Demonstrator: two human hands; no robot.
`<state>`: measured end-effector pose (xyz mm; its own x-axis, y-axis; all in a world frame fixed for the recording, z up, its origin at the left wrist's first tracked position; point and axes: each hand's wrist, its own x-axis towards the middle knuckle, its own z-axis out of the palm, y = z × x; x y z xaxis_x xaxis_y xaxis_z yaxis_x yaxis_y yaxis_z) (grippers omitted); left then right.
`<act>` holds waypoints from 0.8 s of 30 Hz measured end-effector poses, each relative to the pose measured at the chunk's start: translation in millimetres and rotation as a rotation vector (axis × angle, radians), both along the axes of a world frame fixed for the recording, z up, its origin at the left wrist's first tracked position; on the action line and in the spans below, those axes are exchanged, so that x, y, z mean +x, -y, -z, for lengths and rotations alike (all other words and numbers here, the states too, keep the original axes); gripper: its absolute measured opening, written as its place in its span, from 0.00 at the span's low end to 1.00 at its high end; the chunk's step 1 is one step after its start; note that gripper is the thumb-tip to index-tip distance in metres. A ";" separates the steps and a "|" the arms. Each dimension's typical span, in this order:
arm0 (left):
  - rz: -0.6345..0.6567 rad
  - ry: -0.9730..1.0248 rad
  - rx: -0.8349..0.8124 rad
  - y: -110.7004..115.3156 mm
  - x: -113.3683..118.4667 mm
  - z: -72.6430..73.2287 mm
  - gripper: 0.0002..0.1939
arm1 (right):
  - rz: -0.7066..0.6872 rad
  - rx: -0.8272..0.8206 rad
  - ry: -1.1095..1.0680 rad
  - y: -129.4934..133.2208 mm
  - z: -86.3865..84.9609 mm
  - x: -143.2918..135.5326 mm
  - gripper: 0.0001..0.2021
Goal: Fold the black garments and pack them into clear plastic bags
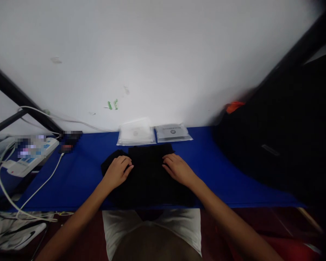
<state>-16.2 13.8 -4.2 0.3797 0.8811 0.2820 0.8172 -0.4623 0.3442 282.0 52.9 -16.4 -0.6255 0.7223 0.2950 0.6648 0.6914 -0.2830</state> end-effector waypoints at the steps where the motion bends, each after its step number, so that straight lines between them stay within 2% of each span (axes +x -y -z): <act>1: 0.009 0.004 0.001 7.2 0.6 -7.2 0.10 | -0.030 -0.012 -0.012 4.8 -7.7 3.4 0.06; 5: 0.052 -0.013 -0.152 47.3 -0.5 -31.1 0.11 | -0.158 -0.137 0.004 38.7 -36.0 20.5 0.05; 7: 0.096 -0.011 -0.328 65.0 -2.4 -36.1 0.10 | -0.185 -0.227 0.050 56.8 -41.2 27.8 0.02; 10: 0.142 0.007 -0.526 75.9 -3.9 -36.3 0.08 | -0.121 -0.292 0.121 73.3 -40.1 30.7 0.02; 12: 0.088 0.025 -0.500 72.2 -3.7 -34.4 0.09 | -0.046 -0.254 0.147 76.5 -38.9 24.0 0.03; 14: -0.036 0.025 -0.358 63.1 -3.7 -30.8 0.11 | 0.018 -0.195 0.120 75.9 -38.1 9.9 0.06; 17: -0.193 -0.050 -0.117 49.1 -7.2 -17.8 0.15 | 0.087 -0.138 0.019 72.7 -29.9 -19.0 0.11; 19: -0.247 -0.129 -0.043 44.6 -12.7 -2.2 0.21 | 0.121 -0.126 0.008 70.8 -16.1 -36.7 0.17; 21: -0.300 -0.182 -0.073 45.5 -19.6 16.6 0.31 | 0.170 -0.141 0.055 69.7 1.6 -48.3 0.24; 24: -0.381 -0.207 -0.214 53.7 -27.2 41.4 0.45 | 0.233 -0.158 0.118 69.7 23.9 -52.7 0.30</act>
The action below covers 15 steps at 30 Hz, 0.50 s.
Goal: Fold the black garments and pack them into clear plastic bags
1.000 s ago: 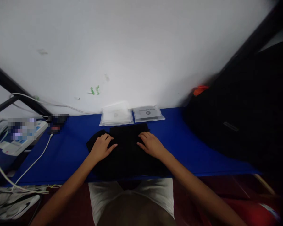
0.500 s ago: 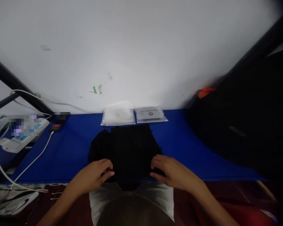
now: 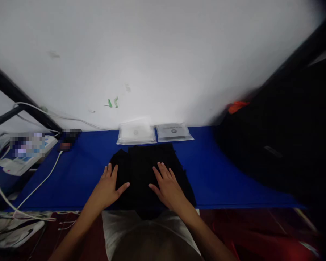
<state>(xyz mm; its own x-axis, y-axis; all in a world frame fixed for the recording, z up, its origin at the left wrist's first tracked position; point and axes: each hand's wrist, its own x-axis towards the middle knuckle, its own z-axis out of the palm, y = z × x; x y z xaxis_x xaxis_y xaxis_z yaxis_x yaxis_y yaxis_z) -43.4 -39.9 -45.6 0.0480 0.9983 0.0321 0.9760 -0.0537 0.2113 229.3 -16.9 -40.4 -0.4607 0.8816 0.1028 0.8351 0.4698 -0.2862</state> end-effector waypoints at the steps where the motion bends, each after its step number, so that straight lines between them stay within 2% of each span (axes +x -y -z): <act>1: -0.021 -0.003 -0.026 3.0 -1.0 5.5 0.48 | 0.008 0.002 0.010 0.4 4.5 0.8 0.31; 4: -0.037 -0.038 -0.010 7.9 1.2 11.0 0.50 | 0.011 0.010 0.023 1.3 9.0 3.7 0.31; 8: -0.032 -0.099 0.150 2.9 16.4 -1.5 0.50 | 0.017 0.014 0.025 2.5 6.4 3.2 0.32; 11: 0.079 -0.097 0.247 -1.6 37.4 -10.2 0.47 | 0.038 0.042 0.015 7.6 6.4 5.4 0.32; 13: 0.149 -0.094 0.228 -1.8 52.5 -9.8 0.44 | 0.055 0.073 0.011 14.1 9.1 10.5 0.31; 15: 0.159 -0.106 0.175 -0.4 64.8 -5.2 0.43 | 0.068 0.107 0.014 22.3 14.0 17.6 0.30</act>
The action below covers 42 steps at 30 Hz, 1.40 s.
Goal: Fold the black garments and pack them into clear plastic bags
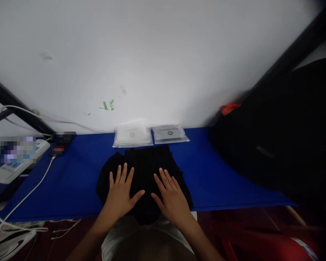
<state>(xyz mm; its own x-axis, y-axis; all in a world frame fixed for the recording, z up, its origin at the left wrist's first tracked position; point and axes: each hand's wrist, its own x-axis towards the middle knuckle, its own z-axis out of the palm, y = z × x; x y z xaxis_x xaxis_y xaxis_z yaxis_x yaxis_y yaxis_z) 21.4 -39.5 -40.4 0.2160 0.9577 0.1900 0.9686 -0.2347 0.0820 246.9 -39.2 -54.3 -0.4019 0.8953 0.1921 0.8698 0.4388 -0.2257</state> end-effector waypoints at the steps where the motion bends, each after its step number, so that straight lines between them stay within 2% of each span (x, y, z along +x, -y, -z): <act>1: -0.012 -0.008 -0.021 1.0 4.5 2.8 0.42 | 0.004 0.015 0.003 4.3 2.8 3.8 0.30; 5: -0.052 -0.018 -0.032 3.4 11.7 9.4 0.41 | 0.008 0.040 -0.020 16.0 8.3 17.2 0.30; 8: -0.050 -0.022 -0.022 2.9 11.2 9.6 0.40 | -0.039 0.033 -0.112 4.9 -1.6 28.7 0.28; 10: -0.043 -0.024 -0.018 2.4 10.7 9.9 0.40 | -0.060 0.063 -0.182 -19.3 -13.3 39.1 0.25; 13: -0.047 -0.025 -0.015 1.9 10.6 11.4 0.39 | -0.031 0.163 -0.167 -78.2 -28.9 56.8 0.22; 15: -0.054 -0.020 -0.017 1.9 10.6 11.9 0.39 | 0.022 0.193 -0.042 -122.7 -33.6 67.0 0.25; 18: -0.058 -0.004 -0.031 2.3 10.1 11.3 0.39 | 0.009 0.086 0.215 -178.6 -32.2 75.0 0.34; 21: -0.051 0.021 -0.050 3.2 8.8 10.2 0.38 | 0.029 0.079 0.308 -212.2 -27.7 74.5 0.33; 25: -0.053 0.047 -0.047 4.0 7.2 10.2 0.37 | 0.116 0.135 0.287 -230.5 -26.7 73.2 0.27; 30: -0.050 0.057 -0.034 4.3 6.8 11.5 0.37 | 0.175 0.193 0.255 -225.9 -42.6 76.2 0.25; 34: -0.034 0.066 -0.013 3.9 6.9 11.7 0.36 | 0.131 0.264 0.221 -191.0 -67.9 57.0 0.25; 36: -0.031 0.068 -0.004 3.3 6.7 11.4 0.36 | 0.020 0.328 0.147 -163.9 -77.0 35.2 0.24; 38: -0.030 0.069 0.010 2.8 6.5 10.9 0.36 | -0.097 0.330 0.121 -135.6 -78.8 9.0 0.23; 42: -0.014 0.078 0.031 3.3 7.0 7.7 0.34 | -0.321 0.248 0.200 -92.8 -62.0 -31.6 0.21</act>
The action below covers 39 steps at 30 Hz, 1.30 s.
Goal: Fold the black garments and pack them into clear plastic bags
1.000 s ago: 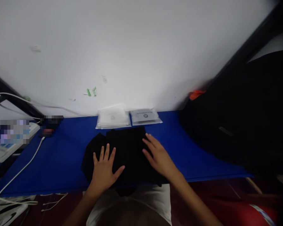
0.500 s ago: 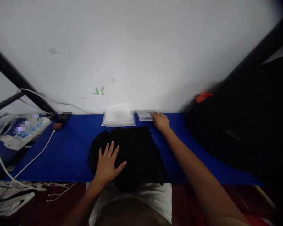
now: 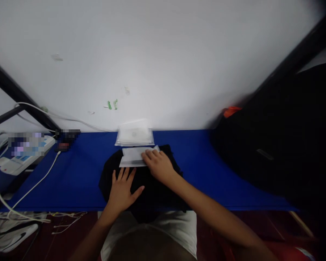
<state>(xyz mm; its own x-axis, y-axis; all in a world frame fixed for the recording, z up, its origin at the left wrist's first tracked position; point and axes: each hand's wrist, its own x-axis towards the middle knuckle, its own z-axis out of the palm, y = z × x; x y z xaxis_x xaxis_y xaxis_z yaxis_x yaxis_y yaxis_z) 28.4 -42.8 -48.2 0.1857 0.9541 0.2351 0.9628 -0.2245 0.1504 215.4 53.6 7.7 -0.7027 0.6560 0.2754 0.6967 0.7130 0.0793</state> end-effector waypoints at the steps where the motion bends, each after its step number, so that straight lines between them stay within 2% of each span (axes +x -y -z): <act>1: 0.004 0.004 0.003 0.4 0.3 -1.0 0.33 | -0.045 -0.025 0.025 6.1 5.7 -3.6 0.22; 3: 0.008 0.012 0.009 1.1 0.9 -2.6 0.30 | -0.098 -0.064 0.040 12.9 15.7 -1.3 0.24; 6: 0.007 0.026 0.020 1.1 0.7 -2.6 0.30 | -0.106 -0.092 -0.005 14.8 25.0 20.7 0.25; 9: 0.019 0.064 0.055 1.4 -0.1 -1.7 0.28 | -0.085 -0.062 -0.082 15.1 30.5 49.6 0.20; 12: 0.078 0.205 0.169 4.2 2.5 -6.6 0.17 | -0.074 0.014 -0.178 18.4 33.6 69.6 0.14; 14: 0.151 0.330 0.259 6.7 8.0 -15.9 0.08 | -0.085 0.066 -0.255 21.7 33.1 74.7 0.13; 18: 0.341 0.459 0.400 3.8 26.4 -41.8 0.02 | -0.196 0.048 -0.452 28.7 26.1 68.9 0.12; 22: 0.385 0.385 0.512 -14.8 43.0 -56.2 0.06 | -0.321 -0.011 -0.651 34.3 19.8 56.5 0.15; 28: 0.471 0.280 0.528 -35.9 48.2 -57.1 0.05 | -0.334 -0.011 -0.754 37.8 19.9 51.8 0.15; 34: 0.567 0.178 0.515 -39.9 40.7 -56.1 0.08 | -0.324 -0.020 -0.670 34.3 22.6 53.9 0.14; 39: 0.512 0.150 0.510 -44.1 18.3 -50.5 0.08 | -0.299 -0.071 -0.607 23.1 20.1 59.2 0.14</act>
<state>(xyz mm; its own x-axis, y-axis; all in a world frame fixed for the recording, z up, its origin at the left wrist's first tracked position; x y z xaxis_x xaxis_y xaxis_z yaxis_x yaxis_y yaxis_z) 46.7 1.2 2.4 0.5093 0.5222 0.6841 0.6963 -0.7172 0.0291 274.5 30.5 -12.4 -0.5914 0.4885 0.6415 0.3749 0.8710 -0.3176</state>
